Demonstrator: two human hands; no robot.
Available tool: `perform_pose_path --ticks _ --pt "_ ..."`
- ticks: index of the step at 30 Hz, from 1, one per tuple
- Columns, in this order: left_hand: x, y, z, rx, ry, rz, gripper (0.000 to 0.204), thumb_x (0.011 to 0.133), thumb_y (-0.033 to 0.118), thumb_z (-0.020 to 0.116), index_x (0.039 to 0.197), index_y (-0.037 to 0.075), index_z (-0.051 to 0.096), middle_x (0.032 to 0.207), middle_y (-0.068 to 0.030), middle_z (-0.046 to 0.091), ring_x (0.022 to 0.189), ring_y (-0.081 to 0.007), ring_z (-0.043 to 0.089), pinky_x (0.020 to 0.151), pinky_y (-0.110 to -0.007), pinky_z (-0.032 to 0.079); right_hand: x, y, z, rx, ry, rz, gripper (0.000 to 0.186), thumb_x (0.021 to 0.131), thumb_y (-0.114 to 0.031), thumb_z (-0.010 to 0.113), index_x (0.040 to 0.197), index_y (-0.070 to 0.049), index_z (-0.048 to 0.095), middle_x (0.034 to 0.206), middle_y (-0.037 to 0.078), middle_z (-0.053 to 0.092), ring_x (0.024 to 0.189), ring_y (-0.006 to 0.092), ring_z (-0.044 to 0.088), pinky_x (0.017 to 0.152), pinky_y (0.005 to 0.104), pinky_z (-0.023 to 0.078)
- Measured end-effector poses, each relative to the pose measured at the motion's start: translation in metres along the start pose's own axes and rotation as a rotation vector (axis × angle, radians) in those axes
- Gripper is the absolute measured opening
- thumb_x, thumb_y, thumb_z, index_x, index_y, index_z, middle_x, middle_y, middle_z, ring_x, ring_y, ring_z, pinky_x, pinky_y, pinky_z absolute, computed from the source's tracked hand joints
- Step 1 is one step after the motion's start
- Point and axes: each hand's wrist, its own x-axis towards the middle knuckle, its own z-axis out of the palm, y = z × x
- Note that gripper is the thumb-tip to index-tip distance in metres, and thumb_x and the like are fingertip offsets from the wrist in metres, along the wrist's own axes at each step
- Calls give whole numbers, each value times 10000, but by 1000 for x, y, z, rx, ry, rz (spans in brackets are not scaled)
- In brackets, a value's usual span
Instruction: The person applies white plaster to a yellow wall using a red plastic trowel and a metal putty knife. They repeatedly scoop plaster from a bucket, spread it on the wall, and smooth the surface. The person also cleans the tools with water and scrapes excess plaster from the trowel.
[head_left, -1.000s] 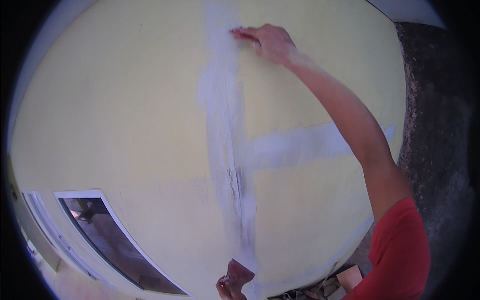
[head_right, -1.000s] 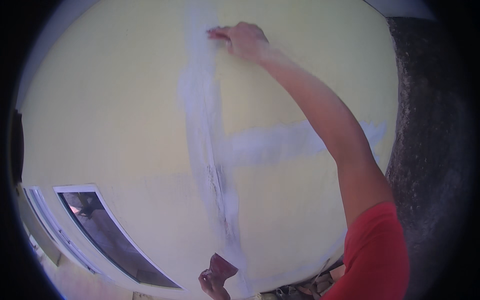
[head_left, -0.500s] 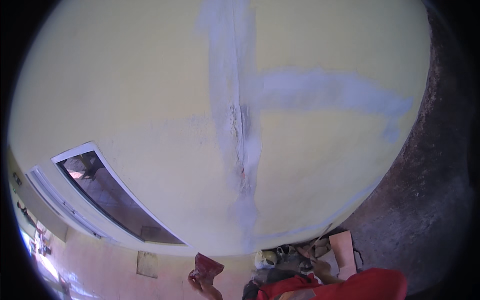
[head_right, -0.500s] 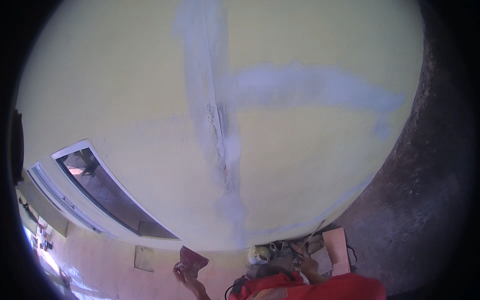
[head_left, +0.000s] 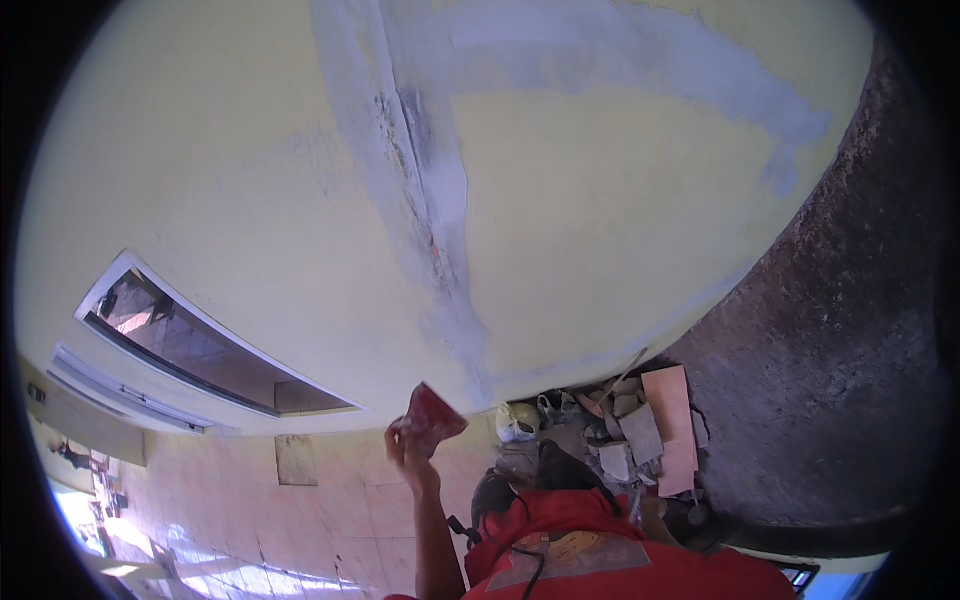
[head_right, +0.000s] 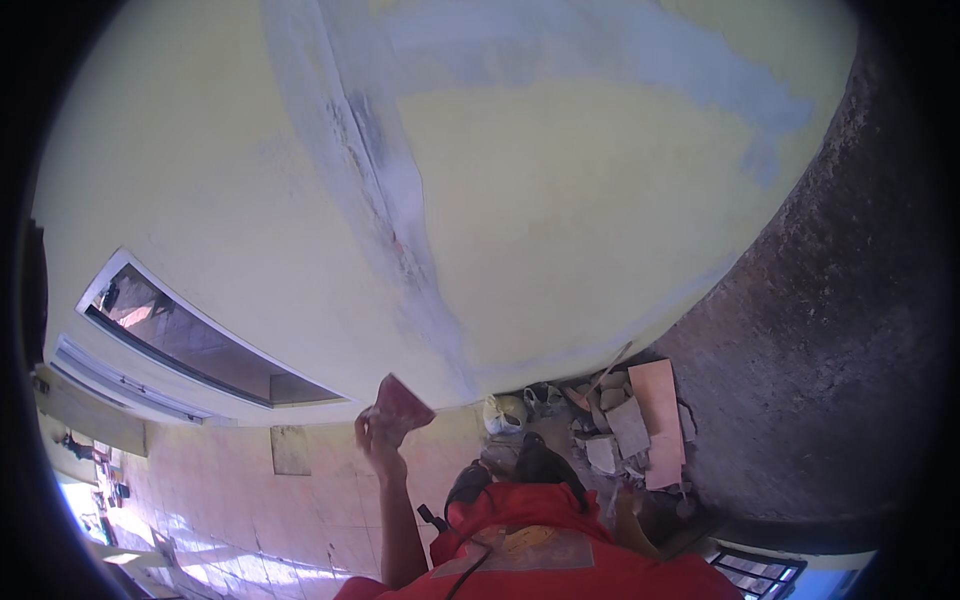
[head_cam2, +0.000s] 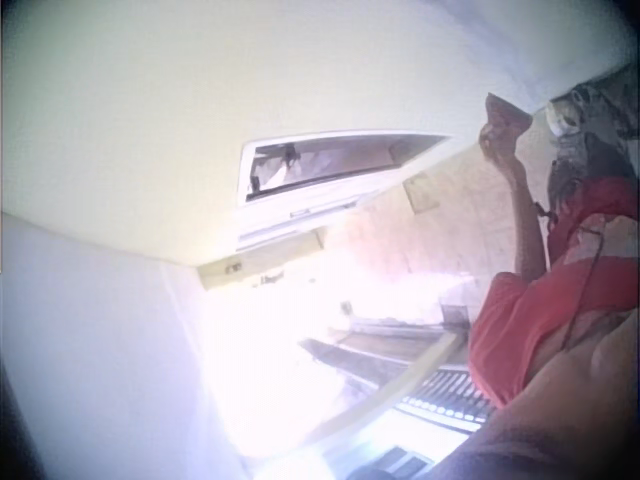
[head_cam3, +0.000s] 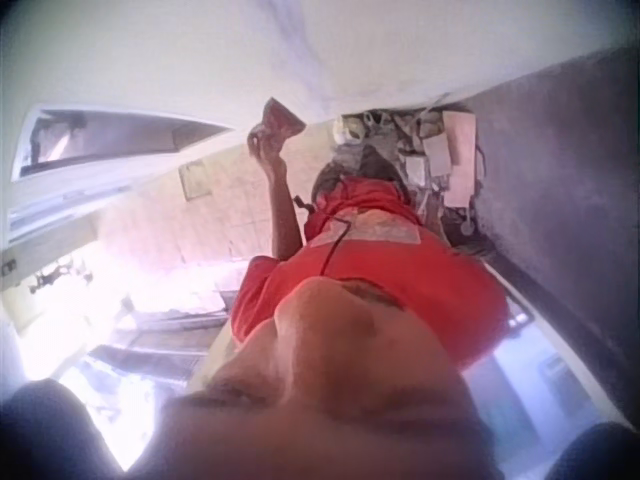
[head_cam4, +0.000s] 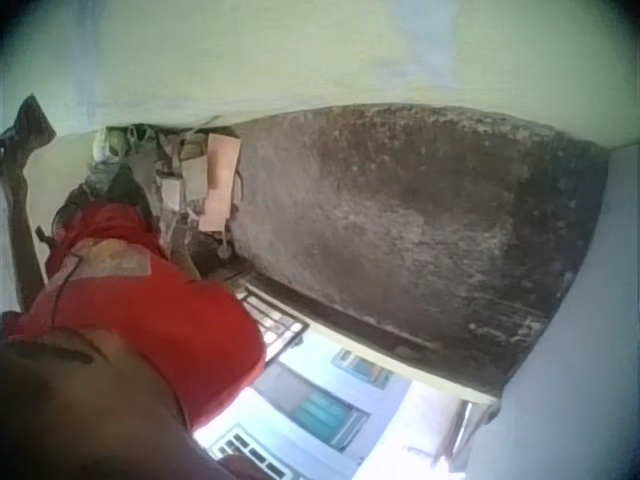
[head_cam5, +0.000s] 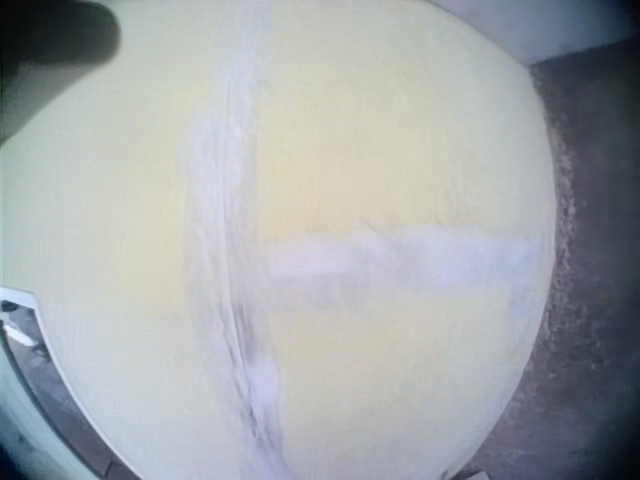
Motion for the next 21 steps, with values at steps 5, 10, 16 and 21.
perform_pose_path --ticks 5,10,16,21 --pt "3 45 78 -326 -127 -62 232 1068 177 565 1259 46 577 1159 -70 653 1049 -176 649 906 -337 559 1 -109 6 231 208 -672 366 874 -229 635 1158 -8 704 1109 272 699 1039 452 661 918 561 500" --pt "-15 67 82 -400 -152 -117 270 1067 194 575 1297 53 573 1202 -77 662 1088 -170 653 918 -334 557 11 -128 -29 263 126 -691 366 825 -246 608 1082 -15 728 914 258 712 877 450 686 826 554 511" --pt "-27 0 -29 -259 148 -173 292 1060 198 590 1317 62 567 1232 -86 660 1093 -187 659 899 -341 560 55 -3 13 64 124 -419 467 830 -364 635 1158 -47 735 1028 262 734 976 444 701 914 533 528" --pt "-92 -69 -155 -302 477 -226 323 1042 171 613 1340 68 543 1238 -101 651 1108 -213 654 918 -370 560 75 105 15 -218 46 -498 550 877 -466 630 1268 -84 696 1121 274 706 1044 490 676 923 577 505"
